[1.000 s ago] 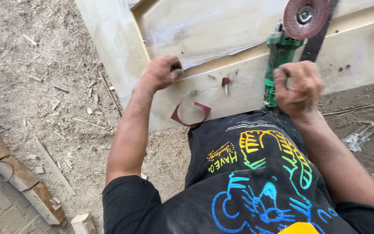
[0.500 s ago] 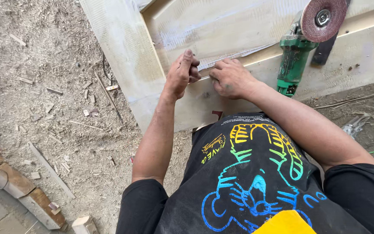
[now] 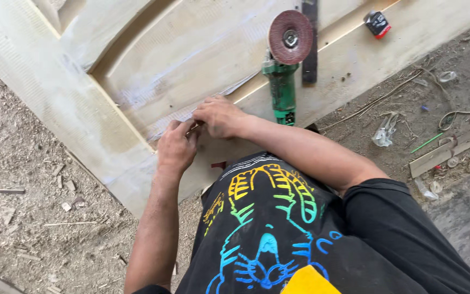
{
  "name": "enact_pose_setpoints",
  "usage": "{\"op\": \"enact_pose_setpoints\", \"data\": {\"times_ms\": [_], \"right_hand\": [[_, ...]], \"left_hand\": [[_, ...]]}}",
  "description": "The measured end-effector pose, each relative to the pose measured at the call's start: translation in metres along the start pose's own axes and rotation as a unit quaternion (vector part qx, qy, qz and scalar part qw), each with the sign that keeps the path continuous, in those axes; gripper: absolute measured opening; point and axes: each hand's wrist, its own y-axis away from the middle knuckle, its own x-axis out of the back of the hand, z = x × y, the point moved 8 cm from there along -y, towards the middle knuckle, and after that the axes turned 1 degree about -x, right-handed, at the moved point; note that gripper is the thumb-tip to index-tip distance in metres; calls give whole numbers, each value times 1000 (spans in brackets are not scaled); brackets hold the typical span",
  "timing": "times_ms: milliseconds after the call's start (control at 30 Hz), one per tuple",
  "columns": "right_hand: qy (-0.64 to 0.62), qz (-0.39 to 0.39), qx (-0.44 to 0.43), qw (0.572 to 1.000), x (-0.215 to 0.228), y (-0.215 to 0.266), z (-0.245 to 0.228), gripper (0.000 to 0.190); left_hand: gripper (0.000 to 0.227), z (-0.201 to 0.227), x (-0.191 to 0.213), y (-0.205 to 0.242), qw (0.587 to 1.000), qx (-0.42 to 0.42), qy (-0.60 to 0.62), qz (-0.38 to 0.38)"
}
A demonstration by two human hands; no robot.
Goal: The person repeatedly attempts to insert and secure a small metal component into the body of a green angle grinder. They use both hands to manipulate the part and the tool, occasionally picking up a metal file and a sanding disc from the wooden workbench. The task involves fine motor adjustments to fit the component into a specific slot on the tool.
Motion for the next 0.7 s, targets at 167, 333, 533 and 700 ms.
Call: {"op": "enact_pose_setpoints", "data": {"times_ms": [167, 333, 533, 700], "right_hand": [[-9, 29, 15, 999, 34, -6, -13, 18], [-143, 132, 58, 979, 131, 71, -36, 22], [-226, 150, -117, 955, 180, 186, 64, 12], [-189, 151, -94, 966, 158, 211, 83, 14]], "left_hand": [[15, 24, 6, -17, 996, -2, -78, 45], [12, 85, 34, 18, 992, 59, -70, 90], [11, 195, -25, 39, 989, 47, 134, 31], [10, 234, -54, 10, 995, 53, 54, 58]]}}
